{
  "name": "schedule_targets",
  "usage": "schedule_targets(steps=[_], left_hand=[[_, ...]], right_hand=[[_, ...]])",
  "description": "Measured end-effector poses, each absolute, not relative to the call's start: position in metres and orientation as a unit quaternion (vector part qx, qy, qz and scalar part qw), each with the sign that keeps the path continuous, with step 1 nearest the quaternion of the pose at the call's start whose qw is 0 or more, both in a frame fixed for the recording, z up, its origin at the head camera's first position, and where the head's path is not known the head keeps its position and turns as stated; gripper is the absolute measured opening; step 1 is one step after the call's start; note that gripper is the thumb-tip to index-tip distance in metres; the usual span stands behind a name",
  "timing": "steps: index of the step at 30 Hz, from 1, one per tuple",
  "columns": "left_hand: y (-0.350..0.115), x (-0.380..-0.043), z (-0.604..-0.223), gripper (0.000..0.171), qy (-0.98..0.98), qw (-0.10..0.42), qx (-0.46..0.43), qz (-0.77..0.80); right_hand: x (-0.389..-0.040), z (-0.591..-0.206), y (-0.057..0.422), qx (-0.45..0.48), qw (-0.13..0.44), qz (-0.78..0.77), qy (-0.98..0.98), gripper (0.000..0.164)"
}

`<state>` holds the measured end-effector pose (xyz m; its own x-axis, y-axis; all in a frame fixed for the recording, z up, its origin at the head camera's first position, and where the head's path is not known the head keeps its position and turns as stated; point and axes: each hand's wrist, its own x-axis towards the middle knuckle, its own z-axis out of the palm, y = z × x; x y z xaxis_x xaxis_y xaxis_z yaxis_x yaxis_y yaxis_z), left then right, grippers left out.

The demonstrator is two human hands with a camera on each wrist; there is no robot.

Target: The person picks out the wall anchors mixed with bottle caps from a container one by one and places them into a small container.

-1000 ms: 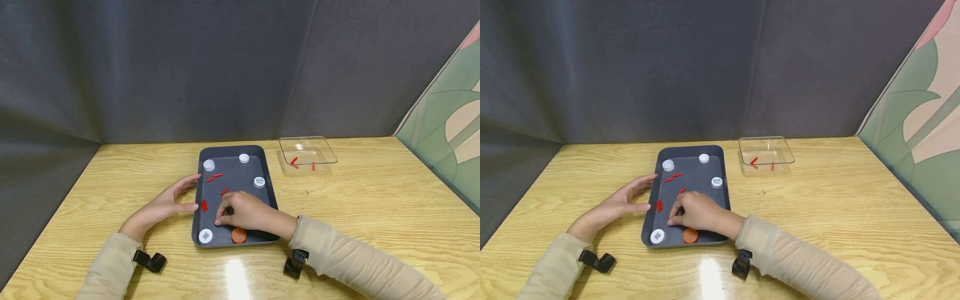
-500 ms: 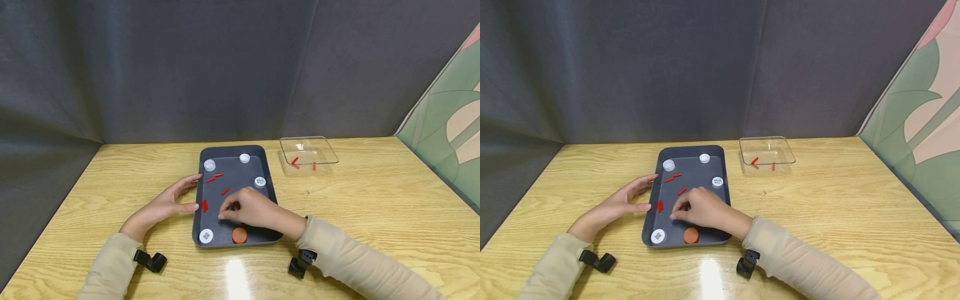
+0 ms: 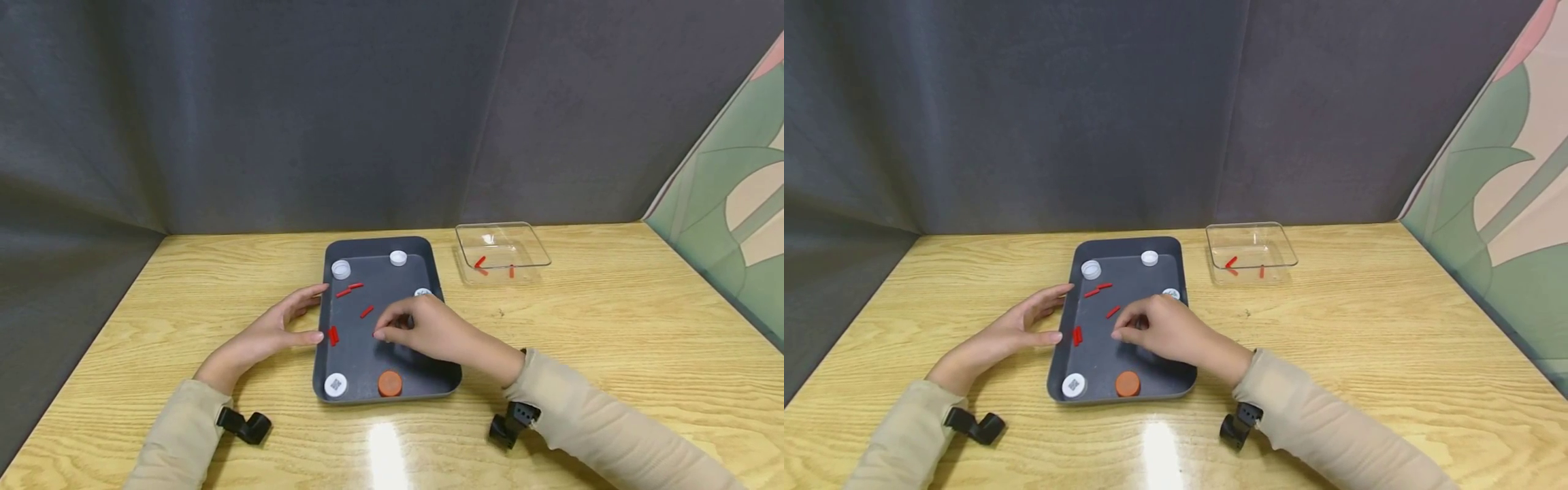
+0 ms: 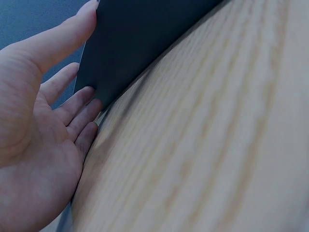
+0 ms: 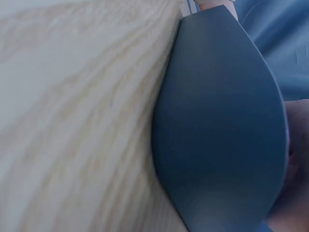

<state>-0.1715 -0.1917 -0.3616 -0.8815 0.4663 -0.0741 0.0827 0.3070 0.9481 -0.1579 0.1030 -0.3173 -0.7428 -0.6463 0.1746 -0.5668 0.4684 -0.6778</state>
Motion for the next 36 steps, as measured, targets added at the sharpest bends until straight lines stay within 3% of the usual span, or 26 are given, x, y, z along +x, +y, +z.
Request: schedule_targets(steps=[36], left_hand=[[-0.192,-0.171,-0.362,0.082,0.791,0.170,0.176,0.562]], right_hand=[[-0.176,-0.301,0.159,-0.276,-0.027,-0.382,0.882,0.007]])
